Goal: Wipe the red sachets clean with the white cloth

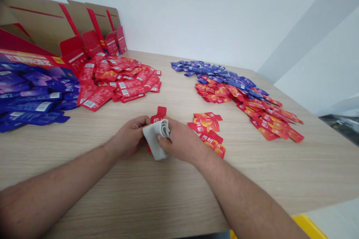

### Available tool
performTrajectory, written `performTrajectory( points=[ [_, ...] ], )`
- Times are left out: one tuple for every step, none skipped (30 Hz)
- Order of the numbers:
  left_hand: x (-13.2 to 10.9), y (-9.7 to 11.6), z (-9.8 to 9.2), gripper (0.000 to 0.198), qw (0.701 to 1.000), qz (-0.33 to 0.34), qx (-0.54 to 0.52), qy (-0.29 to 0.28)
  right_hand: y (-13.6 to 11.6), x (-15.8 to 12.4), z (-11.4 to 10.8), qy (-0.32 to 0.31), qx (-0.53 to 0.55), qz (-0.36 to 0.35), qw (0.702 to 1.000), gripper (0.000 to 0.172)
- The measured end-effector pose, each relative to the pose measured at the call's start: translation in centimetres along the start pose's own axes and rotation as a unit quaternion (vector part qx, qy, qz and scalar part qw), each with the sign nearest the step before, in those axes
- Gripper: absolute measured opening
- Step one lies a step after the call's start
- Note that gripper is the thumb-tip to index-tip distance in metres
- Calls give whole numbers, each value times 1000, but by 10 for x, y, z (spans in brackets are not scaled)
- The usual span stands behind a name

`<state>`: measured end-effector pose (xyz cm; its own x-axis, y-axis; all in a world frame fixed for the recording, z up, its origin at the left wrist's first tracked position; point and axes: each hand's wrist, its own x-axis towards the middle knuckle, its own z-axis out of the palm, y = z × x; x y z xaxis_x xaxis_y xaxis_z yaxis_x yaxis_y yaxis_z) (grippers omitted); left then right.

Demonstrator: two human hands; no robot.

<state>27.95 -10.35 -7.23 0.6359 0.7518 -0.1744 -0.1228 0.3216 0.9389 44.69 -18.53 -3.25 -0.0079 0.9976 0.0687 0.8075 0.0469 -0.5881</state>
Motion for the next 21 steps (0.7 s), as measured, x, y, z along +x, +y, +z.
performTrajectory(
  points=[
    [0, 0, 0, 23, 1000, -6, -5, -1, 0, 0, 0, 20, -2, 2, 1000, 12],
    [0, 1, 0, 23, 1000, -15, -6, -3, 1, 0, 0, 41, -4, 6, 999, 12],
    [0, 1, 0, 24, 1000, -21, -5, -3, 1, 1, -1, 50, -3, 9, 999, 13],
    [0, 1, 1, 24, 1000, -22, -3, -4, 2, 1, -1, 40, 1, 5, 999, 13],
    [0, 1, 1, 23, 1000, -18, -3, -3, 2, 1, -1, 19, 6, -4, 1000, 13],
    [0, 1, 1, 23, 1000, -11, -5, 0, 2, 1, -1, 0, 7, -13, 1000, 13],
    [0, 1, 1, 23, 1000, -6, -8, 4, 2, 1, -1, -4, 2, -17, 1000, 14],
    [0, 1, 1, 23, 1000, -6, -9, 6, 2, 1, -1, 9, -8, -14, 1000, 15],
    [0, 2, 1, 22, 1000, -10, -8, 5, 2, 1, -1, 29, -19, -8, 999, 16],
    [0, 2, 1, 21, 1000, -14, -7, 3, 1, 1, 0, 40, -25, -3, 999, 16],
    [0, 2, 1, 21, 1000, -15, -7, 1, 1, 1, 0, 34, -24, -4, 999, 15],
    [0, 2, 1, 23, 1000, -14, -10, -2, 1, 0, 0, 16, -20, -10, 1000, 15],
    [1, 2, 1, 24, 1000, -9, -14, -3, 1, 0, 0, -4, -14, -19, 1000, 14],
    [1, 2, 1, 25, 1000, -3, -19, -2, 1, 0, 0, -13, -13, -26, 999, 15],
    [1, 2, 1, 26, 1000, 0, -23, 1, 1, 0, -1, -4, -18, -25, 1000, 16],
    [1, 1, 0, 26, 1000, -3, -25, 1, 1, 0, -1, 20, -25, -17, 999, 16],
    [1, 1, 0, 25, 1000, -8, -22, 1, 2, 0, -1, 43, -31, -8, 999, 17],
    [1, 1, 0, 24, 1000, -12, -19, 1, 2, 0, -2, 51, -33, -4, 998, 16],
    [0, 1, 0, 24, 1000, -12, -18, 0, 3, 1, -2, 42, -31, -5, 999, 15],
    [0, 1, 0, 24, 1000, -10, -17, -1, 3, 1, -3, 28, -29, -12, 999, 14],
    [0, 1, 1, 24, 1000, -6, -18, 0, 4, 1, -3, 21, -30, -18, 999, 15]
  ],
)
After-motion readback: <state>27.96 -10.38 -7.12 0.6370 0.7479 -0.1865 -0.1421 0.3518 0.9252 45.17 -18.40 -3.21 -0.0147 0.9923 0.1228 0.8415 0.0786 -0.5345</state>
